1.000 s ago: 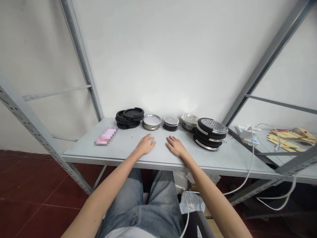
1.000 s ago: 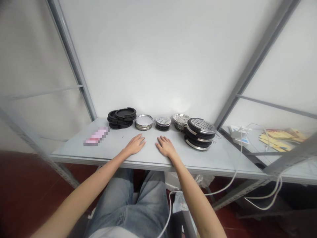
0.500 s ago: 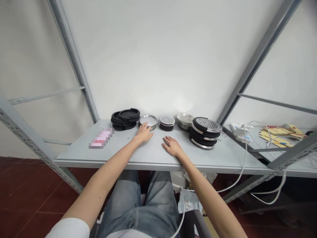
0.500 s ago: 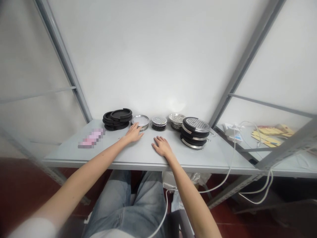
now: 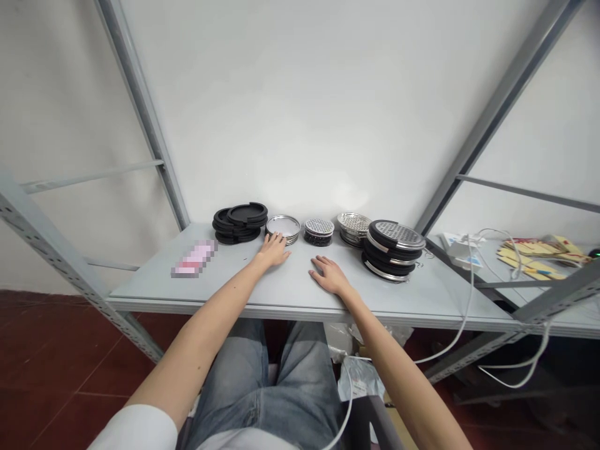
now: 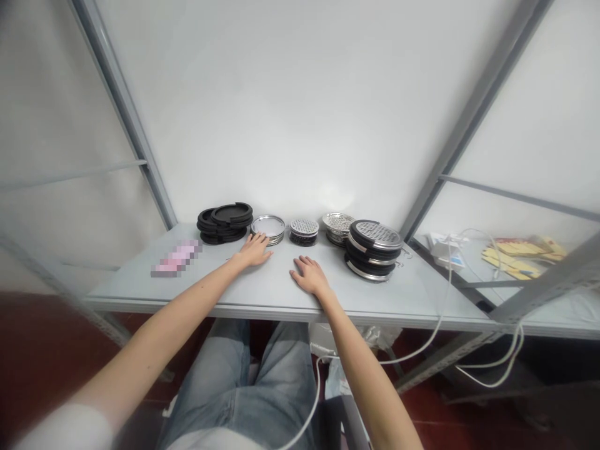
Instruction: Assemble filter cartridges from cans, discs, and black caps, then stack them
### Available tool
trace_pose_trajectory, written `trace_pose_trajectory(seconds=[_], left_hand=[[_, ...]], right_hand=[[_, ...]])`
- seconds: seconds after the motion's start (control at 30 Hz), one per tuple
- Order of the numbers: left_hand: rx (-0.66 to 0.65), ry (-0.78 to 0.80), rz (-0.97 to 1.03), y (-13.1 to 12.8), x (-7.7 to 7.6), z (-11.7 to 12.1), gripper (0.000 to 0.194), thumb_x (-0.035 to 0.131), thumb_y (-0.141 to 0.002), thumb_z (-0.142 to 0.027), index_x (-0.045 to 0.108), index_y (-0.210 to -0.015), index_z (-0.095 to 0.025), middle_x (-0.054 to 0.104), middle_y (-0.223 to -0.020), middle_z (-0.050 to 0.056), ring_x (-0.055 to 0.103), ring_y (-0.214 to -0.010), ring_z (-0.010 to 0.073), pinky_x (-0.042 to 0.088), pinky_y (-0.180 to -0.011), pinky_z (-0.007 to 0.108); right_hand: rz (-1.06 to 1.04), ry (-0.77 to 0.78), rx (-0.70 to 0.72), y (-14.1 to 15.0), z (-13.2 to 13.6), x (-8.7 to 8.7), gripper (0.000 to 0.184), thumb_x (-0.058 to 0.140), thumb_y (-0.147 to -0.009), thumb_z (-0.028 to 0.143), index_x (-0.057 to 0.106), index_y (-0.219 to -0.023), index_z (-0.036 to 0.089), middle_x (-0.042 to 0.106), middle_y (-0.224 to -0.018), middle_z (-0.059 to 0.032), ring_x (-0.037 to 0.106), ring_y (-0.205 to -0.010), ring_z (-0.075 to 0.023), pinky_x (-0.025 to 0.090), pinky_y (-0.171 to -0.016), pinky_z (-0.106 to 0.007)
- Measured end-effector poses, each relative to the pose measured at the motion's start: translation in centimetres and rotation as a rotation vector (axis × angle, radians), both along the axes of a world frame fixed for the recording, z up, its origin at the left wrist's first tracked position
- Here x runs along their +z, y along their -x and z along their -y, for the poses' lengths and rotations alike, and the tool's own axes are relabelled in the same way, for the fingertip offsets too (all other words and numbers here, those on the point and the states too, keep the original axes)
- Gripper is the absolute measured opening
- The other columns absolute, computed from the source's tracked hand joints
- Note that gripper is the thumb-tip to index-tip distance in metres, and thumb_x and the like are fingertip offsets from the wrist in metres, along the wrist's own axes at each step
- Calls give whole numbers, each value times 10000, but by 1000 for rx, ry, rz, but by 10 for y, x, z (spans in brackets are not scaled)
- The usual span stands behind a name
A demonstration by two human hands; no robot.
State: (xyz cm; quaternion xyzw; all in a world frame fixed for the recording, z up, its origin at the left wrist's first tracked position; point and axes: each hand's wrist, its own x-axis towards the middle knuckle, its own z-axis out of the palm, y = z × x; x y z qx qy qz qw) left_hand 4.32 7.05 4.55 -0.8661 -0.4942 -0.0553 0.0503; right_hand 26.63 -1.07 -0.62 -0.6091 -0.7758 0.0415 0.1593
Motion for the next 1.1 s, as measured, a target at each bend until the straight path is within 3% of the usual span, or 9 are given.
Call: trace_pose_trajectory(seconds=[0.33,0.5,0.63,0.77,0.87,0.97,1.1], left_hand=[[-73,-94,-75,3,8,-3,533,408,-953,-391,399,-1423,-139,397,-1490,169,253,-1415,350,157,-1134,571],[-133,-185,-45,1,16,-5,533,490,-914,-345,439,-1385,-101,487,-1390,204,395,-1317,346,153,-1140,517],[-171,-162,31,-2,19,-3,507,529,-880,-294,493,-1339,-80,537,-1310,220,461,-1257,363,149,-1141,487],[-248,-167,52,-5,19,9,441,448,-901,-185,504,-1329,-97,553,-1286,211,465,-1256,336,197,-1123,466],[-398,-195,2,-4,15,23,392,379,-910,-85,570,-1249,-124,604,-1186,189,534,-1161,294,311,-1041,442],[-557,-260,-51,3,4,40,365,349,-942,-92,600,-1203,-141,632,-1104,171,576,-1054,262,390,-936,405],[-640,-338,-53,16,-13,59,355,377,-953,-122,591,-1231,-175,644,-1085,158,596,-963,238,437,-847,386]], right_hand=[[-10,2,-7,0,0,-1,559,427,-940,465,474,-1405,157,426,-1484,-143,350,-1396,-290,280,-1134,-431],[-1,-6,1,0,-1,-1,557,413,-946,466,478,-1399,148,432,-1478,-151,355,-1392,-293,285,-1130,-429],[13,-1,10,0,-1,-2,548,387,-957,458,466,-1408,156,416,-1490,-145,349,-1395,-289,281,-1130,-432],[16,4,13,-1,-1,-3,541,373,-964,454,456,-1413,164,404,-1499,-140,337,-1402,-287,276,-1129,-441],[18,4,7,-1,-2,-3,547,378,-963,458,458,-1413,158,408,-1496,-143,338,-1402,-284,271,-1130,-430],[16,-6,5,0,-3,-4,551,386,-961,459,466,-1407,146,416,-1489,-150,346,-1398,-285,269,-1132,-422],[17,-15,7,0,-4,-6,556,376,-961,469,473,-1400,142,421,-1486,-150,348,-1397,-288,264,-1138,-428]])
